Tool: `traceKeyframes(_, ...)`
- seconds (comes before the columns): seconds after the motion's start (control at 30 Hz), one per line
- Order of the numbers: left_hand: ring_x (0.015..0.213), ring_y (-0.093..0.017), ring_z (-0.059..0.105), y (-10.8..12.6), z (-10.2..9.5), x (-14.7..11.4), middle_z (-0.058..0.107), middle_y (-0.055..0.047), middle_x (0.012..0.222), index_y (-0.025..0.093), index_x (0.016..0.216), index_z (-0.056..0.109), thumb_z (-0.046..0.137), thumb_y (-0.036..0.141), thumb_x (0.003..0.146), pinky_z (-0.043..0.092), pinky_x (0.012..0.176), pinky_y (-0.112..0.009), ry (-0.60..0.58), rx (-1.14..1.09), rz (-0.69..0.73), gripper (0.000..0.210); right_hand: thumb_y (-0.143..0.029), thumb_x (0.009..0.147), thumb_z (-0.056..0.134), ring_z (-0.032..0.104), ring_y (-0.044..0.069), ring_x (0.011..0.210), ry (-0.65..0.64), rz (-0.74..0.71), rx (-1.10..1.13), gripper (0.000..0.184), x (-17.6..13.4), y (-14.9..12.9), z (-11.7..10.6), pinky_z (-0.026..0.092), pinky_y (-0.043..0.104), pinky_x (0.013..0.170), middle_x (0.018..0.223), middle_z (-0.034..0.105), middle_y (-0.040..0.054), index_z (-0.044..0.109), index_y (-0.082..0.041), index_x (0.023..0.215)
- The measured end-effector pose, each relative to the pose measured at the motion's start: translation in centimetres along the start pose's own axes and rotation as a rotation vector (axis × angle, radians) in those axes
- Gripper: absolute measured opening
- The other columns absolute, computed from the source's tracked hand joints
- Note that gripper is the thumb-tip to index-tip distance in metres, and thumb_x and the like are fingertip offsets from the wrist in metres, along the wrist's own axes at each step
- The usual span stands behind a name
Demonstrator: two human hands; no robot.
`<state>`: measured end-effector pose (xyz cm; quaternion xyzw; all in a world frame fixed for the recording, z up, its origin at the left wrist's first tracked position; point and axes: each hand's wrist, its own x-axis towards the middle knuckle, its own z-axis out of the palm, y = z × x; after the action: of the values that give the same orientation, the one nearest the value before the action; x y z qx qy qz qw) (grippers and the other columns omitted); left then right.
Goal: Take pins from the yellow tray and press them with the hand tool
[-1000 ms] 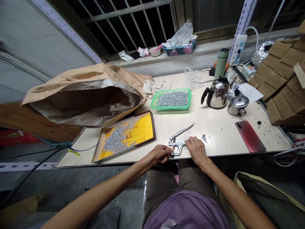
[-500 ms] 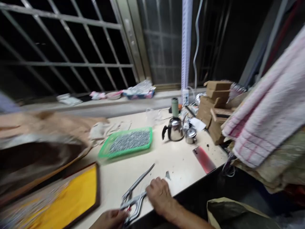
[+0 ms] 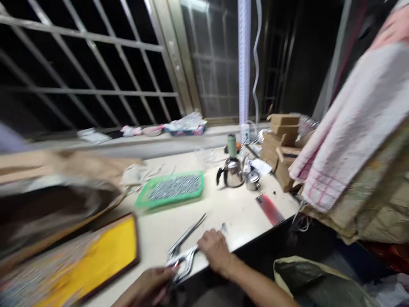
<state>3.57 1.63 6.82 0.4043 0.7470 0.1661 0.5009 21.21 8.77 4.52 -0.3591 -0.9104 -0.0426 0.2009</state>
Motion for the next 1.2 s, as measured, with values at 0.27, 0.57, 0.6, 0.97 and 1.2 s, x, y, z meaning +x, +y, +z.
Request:
traceKeyframes(0.27,0.038,-0.006,0.043,2.5,-0.6,-1.3,0.046,0.006,0.039,0.015,0.058,0.052,0.071,0.037,0.066,0.034,0.044,-0.018,0.005,-0.288,-0.268,0.03,-0.021,0.094,0.046,0.054,0.016,0.085,-0.29,-0.005,0.254,0.021,3.1,2.7,-2.1,0.038,0.025,0.067,0.098,0.059,0.0048,0.06,-0.022,0.11)
traceKeyframes(0.57,0.038,-0.005,0.045,2.9,-0.5,-1.7,0.046,0.007,0.038,0.014,0.059,0.05,0.064,0.022,0.074,0.036,0.044,-0.016,0.027,-0.291,-0.32,0.022,-0.007,0.091,0.042,0.047,0.019,0.09,-0.43,-0.289,-0.012,0.026,9.4,3.8,-0.8,0.03,0.032,0.072,0.099,0.058,0.0076,0.062,-0.02,0.102)
traceKeyframes(0.6,0.038,-0.005,0.045,2.9,-0.5,-1.7,0.046,0.007,0.038,0.014,0.06,0.05,0.064,0.022,0.074,0.036,0.044,-0.016,0.029,-0.293,-0.315,0.021,-0.007,0.092,0.043,0.046,0.02,0.089,-0.425,-0.33,-0.02,0.022,9.7,4.1,-0.5,0.028,0.032,0.072,0.093,0.059,0.0074,0.062,-0.018,0.095)
traceKeyframes(0.97,0.037,-0.005,0.044,2.9,-0.4,-1.8,0.043,0.009,0.041,0.014,0.065,0.053,0.07,0.03,0.072,0.035,0.041,-0.015,0.026,-0.3,-0.286,0.024,-0.02,0.094,0.047,0.045,0.02,0.089,-0.425,-0.287,0.006,0.019,9.3,4.7,-1.0,0.027,0.033,0.075,0.092,0.061,0.0074,0.065,-0.015,0.09)
traceKeyframes(1.2,0.037,-0.005,0.044,3.1,-0.3,-2.0,0.044,0.009,0.04,0.012,0.074,0.057,0.06,0.022,0.08,0.037,0.042,-0.015,0.038,-0.275,-0.322,0.012,-0.066,0.063,0.071,0.045,0.029,0.104,-0.596,-0.305,0.124,0.081,8.2,5.3,-3.3,0.034,0.038,0.082,0.116,0.055,0.0145,0.052,-0.013,0.121)
